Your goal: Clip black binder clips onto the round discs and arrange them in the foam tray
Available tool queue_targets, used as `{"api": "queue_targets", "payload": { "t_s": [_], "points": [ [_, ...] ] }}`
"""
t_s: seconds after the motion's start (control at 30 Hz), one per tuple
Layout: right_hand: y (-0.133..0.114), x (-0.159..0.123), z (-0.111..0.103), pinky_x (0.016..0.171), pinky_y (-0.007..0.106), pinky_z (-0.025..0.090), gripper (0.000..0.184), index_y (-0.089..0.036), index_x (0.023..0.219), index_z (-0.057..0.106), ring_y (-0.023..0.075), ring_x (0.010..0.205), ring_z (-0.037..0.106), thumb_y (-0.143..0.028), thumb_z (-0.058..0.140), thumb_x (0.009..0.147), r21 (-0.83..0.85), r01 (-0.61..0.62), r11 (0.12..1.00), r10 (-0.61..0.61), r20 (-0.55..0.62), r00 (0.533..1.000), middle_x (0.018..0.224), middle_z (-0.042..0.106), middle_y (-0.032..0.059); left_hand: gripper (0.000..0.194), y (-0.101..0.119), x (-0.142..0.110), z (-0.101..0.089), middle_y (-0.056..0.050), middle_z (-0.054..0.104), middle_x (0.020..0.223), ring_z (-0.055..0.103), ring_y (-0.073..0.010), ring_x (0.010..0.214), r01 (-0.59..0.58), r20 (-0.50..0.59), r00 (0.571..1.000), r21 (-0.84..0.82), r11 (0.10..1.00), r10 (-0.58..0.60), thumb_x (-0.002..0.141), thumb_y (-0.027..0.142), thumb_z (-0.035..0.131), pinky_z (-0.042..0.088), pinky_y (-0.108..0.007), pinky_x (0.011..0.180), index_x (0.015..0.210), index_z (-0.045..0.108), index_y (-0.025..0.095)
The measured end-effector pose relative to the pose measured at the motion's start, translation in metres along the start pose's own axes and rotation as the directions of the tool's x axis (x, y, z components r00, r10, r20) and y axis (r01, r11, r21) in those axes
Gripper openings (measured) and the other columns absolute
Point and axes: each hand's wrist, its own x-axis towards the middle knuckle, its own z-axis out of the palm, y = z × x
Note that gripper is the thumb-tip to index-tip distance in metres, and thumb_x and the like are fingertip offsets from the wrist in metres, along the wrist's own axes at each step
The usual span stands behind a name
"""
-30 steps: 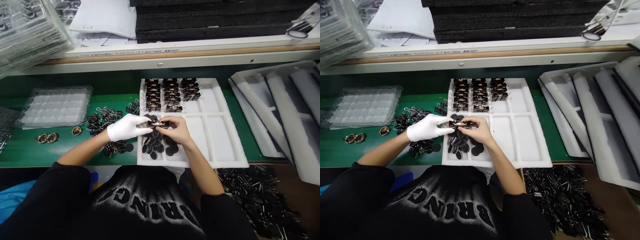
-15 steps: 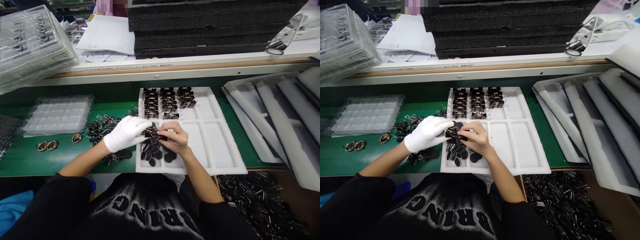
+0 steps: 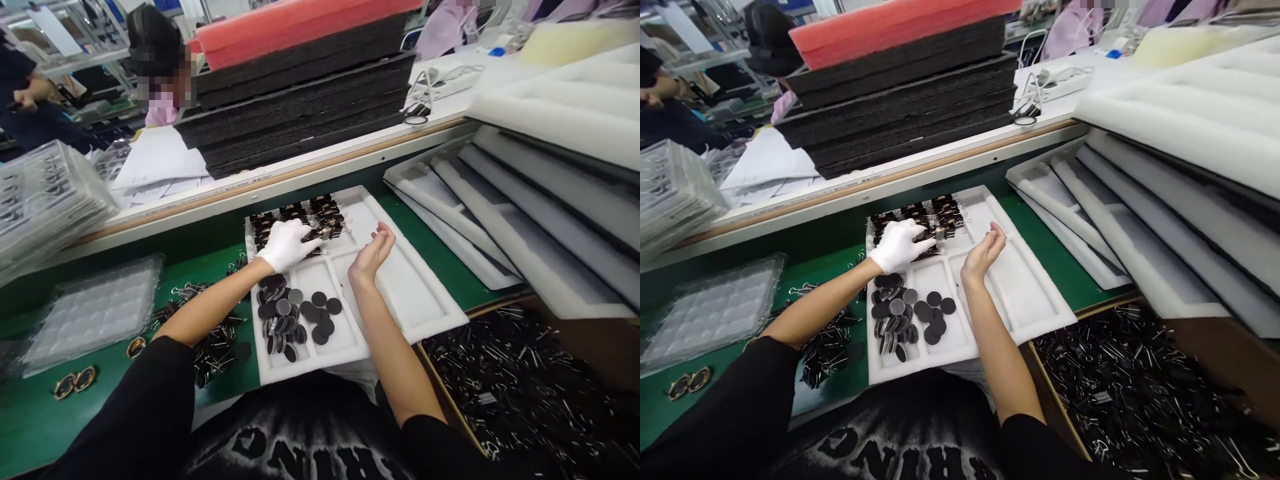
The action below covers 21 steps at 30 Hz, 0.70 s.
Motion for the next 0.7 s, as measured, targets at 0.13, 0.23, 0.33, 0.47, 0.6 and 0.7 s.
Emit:
{"api": "queue_targets", "payload": {
  "t_s": [0.13,0.23,0.33,0.47,0.6,0.7],
  "points": [
    [0.013,0.023,-0.003,0.113,0.056,0.042,0.057,-0.020,0.140,0.050,0.0304,0.140,0.052,-0.037,0.009,0.103,-0.070,-0.097,0.993,0.093,-0.059,0.994,0.141,0.058,0.0201,0.049,0.021,0.041,0.024,-0.014,0.070,0.102,0.065,-0.0307,0.102,0.028,0.042,0.999,-0.004,1.000,-0.028,0.101,0.058,0.050,0.039,-0.044,0.089,0.095,0.075,0.016],
    [0.014,0.023,-0.001,0.111,0.054,0.044,0.051,-0.022,0.125,0.060,0.0293,0.127,0.065,-0.042,0.019,0.102,-0.134,-0.123,0.983,0.131,0.046,0.990,0.126,0.071,0.0151,0.051,0.026,0.051,0.034,-0.017,0.071,0.105,0.063,-0.0339,0.108,0.046,0.069,0.996,0.015,0.999,-0.047,0.101,0.059,0.048,0.039,-0.048,0.092,0.096,0.076,0.016],
    [0.012,0.018,0.004,0.117,0.057,0.037,0.046,-0.024,0.117,0.064,0.0297,0.123,0.067,-0.046,0.028,0.100,-0.204,-0.123,0.971,0.153,0.143,0.978,0.120,0.075,0.0114,0.055,0.028,0.050,0.039,-0.021,0.068,0.115,0.059,-0.0398,0.117,0.100,0.074,0.992,0.048,0.994,-0.103,0.100,0.062,0.048,0.039,-0.051,0.093,0.101,0.076,0.015],
    [0.010,0.018,0.006,0.119,0.057,0.031,0.048,-0.025,0.124,0.063,0.0294,0.124,0.067,-0.045,0.026,0.101,-0.258,-0.117,0.959,0.170,0.193,0.966,0.126,0.075,0.0119,0.051,0.032,0.047,0.040,-0.024,0.067,0.122,0.059,-0.0405,0.117,0.167,0.068,0.983,0.065,0.984,-0.171,0.097,0.058,0.056,0.039,-0.052,0.095,0.118,0.070,0.013],
    [0.011,0.022,0.004,0.116,0.053,0.036,0.048,-0.026,0.125,0.063,0.0282,0.121,0.068,-0.043,0.024,0.101,-0.301,-0.091,0.949,0.162,0.217,0.963,0.126,0.075,0.0110,0.042,0.034,0.049,0.039,-0.020,0.071,0.118,0.064,-0.0350,0.112,0.164,0.082,0.982,0.053,0.985,-0.168,0.100,0.047,0.058,0.038,-0.049,0.097,0.123,0.066,0.013],
    [0.010,0.021,0.003,0.114,0.054,0.037,0.048,-0.027,0.123,0.063,0.0288,0.120,0.068,-0.041,0.024,0.101,-0.350,-0.056,0.935,0.141,0.224,0.964,0.124,0.075,0.0103,0.036,0.034,0.045,0.036,-0.019,0.072,0.117,0.065,-0.0351,0.113,0.100,0.092,0.990,0.046,0.994,-0.104,0.100,0.044,0.057,0.038,-0.049,0.097,0.117,0.070,0.015]
  ]
}}
